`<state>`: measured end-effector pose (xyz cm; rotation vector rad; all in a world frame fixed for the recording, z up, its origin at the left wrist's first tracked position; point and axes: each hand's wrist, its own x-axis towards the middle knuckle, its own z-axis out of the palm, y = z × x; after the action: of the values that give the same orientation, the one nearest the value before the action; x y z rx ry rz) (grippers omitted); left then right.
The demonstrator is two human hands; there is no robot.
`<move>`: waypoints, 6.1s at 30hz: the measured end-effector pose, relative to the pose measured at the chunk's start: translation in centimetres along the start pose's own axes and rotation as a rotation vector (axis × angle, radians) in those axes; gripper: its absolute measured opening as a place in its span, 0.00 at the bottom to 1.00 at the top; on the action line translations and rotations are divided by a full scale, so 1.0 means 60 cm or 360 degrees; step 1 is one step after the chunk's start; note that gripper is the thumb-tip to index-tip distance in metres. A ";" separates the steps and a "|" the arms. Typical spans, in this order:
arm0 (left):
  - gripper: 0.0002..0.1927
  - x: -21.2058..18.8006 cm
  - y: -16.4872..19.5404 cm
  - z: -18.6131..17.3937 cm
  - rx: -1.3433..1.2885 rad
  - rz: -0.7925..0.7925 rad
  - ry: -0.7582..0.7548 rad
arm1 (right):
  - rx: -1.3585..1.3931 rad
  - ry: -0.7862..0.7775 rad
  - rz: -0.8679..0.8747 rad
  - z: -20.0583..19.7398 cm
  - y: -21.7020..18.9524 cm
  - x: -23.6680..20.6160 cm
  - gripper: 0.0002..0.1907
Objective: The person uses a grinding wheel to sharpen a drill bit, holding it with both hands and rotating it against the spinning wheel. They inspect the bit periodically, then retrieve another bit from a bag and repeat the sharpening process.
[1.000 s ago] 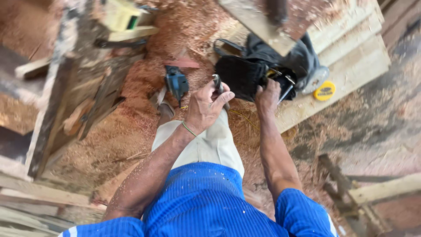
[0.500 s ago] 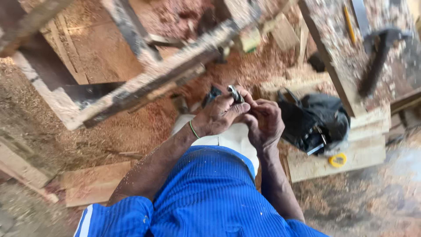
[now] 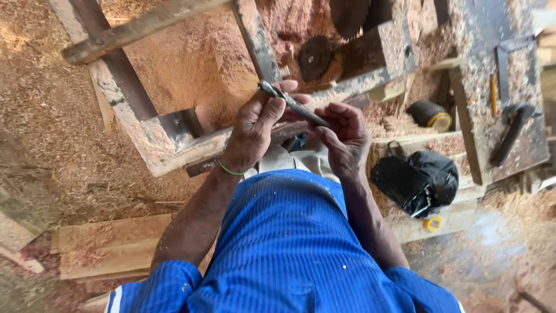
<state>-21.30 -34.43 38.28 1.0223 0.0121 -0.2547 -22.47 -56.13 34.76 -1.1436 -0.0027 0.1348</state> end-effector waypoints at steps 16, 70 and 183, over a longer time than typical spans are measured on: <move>0.16 0.102 0.057 -0.034 0.0579 0.0456 0.0396 | -0.0192 -0.0663 0.0238 0.045 0.019 0.208 0.15; 0.20 0.394 -0.092 -0.343 -0.0329 -0.0249 0.1054 | -0.1332 -0.0123 -0.0191 0.166 0.268 0.518 0.14; 0.13 0.428 -0.069 -0.404 -0.0043 -0.0350 0.1279 | -0.1663 -0.0352 -0.0166 0.223 0.285 0.581 0.11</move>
<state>5.36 -21.26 18.77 1.0400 0.8558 -0.0278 9.38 -33.27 22.50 -2.1601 -0.3653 0.1714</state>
